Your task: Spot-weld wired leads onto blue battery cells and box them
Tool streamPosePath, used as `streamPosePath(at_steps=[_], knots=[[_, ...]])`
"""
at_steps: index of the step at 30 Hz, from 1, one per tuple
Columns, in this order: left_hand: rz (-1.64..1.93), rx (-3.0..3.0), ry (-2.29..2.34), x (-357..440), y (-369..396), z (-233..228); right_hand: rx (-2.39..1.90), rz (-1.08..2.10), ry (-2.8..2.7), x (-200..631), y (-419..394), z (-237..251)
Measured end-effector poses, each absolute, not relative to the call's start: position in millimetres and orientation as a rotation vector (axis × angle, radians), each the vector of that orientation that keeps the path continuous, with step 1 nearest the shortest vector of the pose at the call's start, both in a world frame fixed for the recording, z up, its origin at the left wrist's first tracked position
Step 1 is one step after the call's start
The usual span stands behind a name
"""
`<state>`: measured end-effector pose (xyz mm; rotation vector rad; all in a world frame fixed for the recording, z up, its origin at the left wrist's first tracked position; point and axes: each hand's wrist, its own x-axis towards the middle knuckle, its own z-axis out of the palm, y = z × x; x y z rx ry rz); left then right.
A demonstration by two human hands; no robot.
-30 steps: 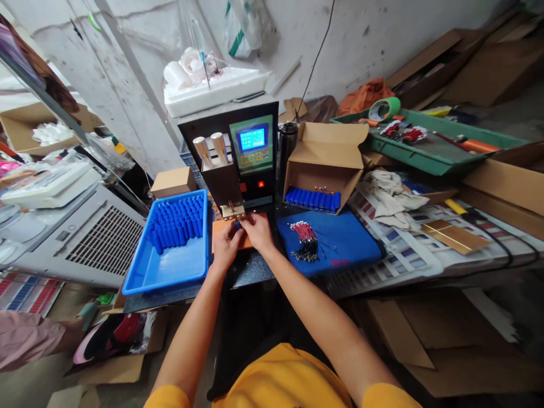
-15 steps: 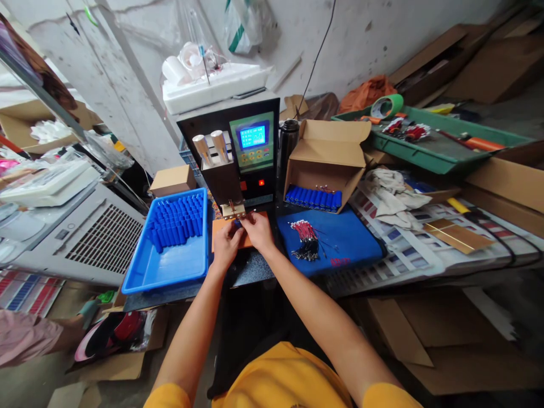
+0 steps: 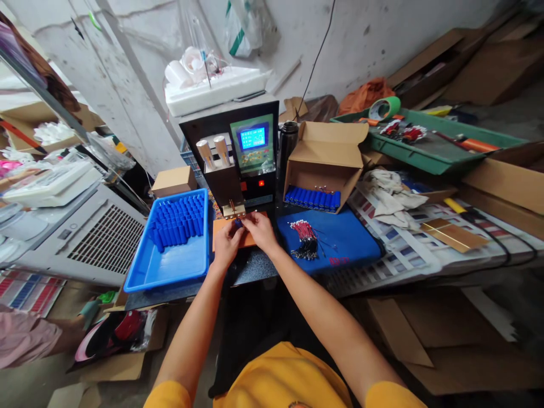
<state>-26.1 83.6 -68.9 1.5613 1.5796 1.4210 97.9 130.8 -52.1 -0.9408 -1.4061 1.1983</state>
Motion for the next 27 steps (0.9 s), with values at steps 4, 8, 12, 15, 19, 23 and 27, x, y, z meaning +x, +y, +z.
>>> streamPosePath(at_steps=[4, 8, 12, 15, 19, 23, 27], knots=[[1.430, 1.574, 1.587, -26, 84, -68, -0.952, 1.185, -1.479, 110, 126, -51], [1.451, 1.594, 1.580, -26, 84, -68, -0.996, 1.108, -1.613, 115, 124, -48], [1.449, 1.591, 1.571, -26, 82, -66, -1.021, 1.102, -1.616, 115, 125, -47], [1.446, 1.579, 1.542, -26, 81, -63, -0.973, 1.232, -1.561, 117, 126, -46], [1.494, 1.533, 1.480, -31, 78, -58, -0.953, 1.434, -1.453, 121, 126, -41], [1.539, 1.512, 1.556, -40, 69, -61, -0.969, 1.529, -1.372, 123, 127, -38], [1.417, 1.668, 1.590, -45, 61, -67, -0.951, 1.576, -1.307, 124, 129, -38]])
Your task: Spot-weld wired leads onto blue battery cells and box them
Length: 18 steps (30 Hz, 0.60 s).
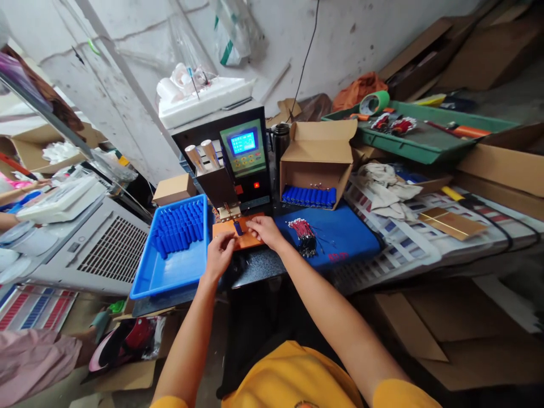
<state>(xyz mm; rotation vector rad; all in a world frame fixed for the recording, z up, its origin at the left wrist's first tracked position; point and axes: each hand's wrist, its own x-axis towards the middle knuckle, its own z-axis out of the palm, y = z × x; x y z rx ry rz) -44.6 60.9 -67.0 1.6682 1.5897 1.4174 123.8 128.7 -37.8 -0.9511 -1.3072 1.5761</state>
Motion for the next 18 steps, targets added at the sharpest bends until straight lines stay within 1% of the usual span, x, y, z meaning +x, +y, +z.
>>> streamPosePath(at_steps=[4, 7, 11, 14, 18], knots=[[1.318, 1.876, 1.601, -41, 61, -65, -0.928, 1.600, -1.277, 126, 131, -39], [1.290, 1.889, 1.596, -38, 63, -63, -0.891, 1.589, -1.329, 127, 130, -41], [1.293, 1.831, 1.625, -36, 64, -62, -0.818, 1.429, -1.559, 124, 123, -45], [1.259, 1.858, 1.702, -35, 65, -60, -0.854, 1.280, -1.698, 120, 118, -50], [1.247, 1.863, 1.714, -32, 63, -57, -0.882, 1.252, -1.702, 117, 116, -53]])
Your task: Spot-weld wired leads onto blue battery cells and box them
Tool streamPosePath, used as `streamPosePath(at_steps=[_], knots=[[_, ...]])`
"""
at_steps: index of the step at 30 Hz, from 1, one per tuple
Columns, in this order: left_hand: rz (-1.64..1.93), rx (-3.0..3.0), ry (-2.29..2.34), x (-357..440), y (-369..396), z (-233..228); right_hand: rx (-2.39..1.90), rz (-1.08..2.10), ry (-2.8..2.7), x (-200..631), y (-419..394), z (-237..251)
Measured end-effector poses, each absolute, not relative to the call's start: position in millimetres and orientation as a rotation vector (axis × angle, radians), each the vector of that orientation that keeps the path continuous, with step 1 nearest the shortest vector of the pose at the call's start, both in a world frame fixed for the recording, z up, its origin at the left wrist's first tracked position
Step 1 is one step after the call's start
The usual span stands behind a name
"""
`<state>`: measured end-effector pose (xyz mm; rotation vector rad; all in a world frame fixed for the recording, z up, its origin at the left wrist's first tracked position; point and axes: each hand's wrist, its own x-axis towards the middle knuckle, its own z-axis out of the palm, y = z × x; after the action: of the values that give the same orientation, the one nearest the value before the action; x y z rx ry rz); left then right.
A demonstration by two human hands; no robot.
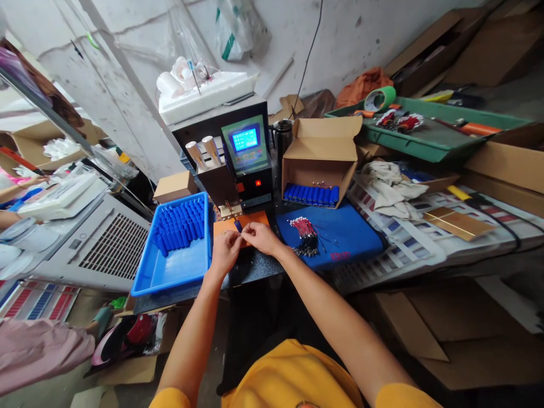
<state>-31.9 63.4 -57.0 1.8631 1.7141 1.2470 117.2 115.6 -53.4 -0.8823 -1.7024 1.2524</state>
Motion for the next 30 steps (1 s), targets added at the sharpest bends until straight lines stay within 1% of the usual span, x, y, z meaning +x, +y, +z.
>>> streamPosePath(at_steps=[5, 10, 13, 19, 25, 30], knots=[[1.456, 1.901, 1.691, -31, 54, -60, -0.853, 1.362, -1.474, 121, 118, -49], [1.271, 2.044, 1.569, -32, 59, -67, -0.869, 1.486, -1.247, 125, 120, -42], [1.245, 2.060, 1.571, -32, 67, -70, -0.880, 1.527, -1.171, 126, 120, -39], [1.300, 1.899, 1.542, -30, 72, -72, -0.898, 1.518, -1.140, 125, 120, -39], [1.382, 1.683, 1.571, -32, 80, -62, -0.916, 1.483, -1.162, 122, 123, -44], [1.294, 1.643, 1.542, -35, 85, -63, -0.929, 1.428, -1.200, 120, 124, -45]])
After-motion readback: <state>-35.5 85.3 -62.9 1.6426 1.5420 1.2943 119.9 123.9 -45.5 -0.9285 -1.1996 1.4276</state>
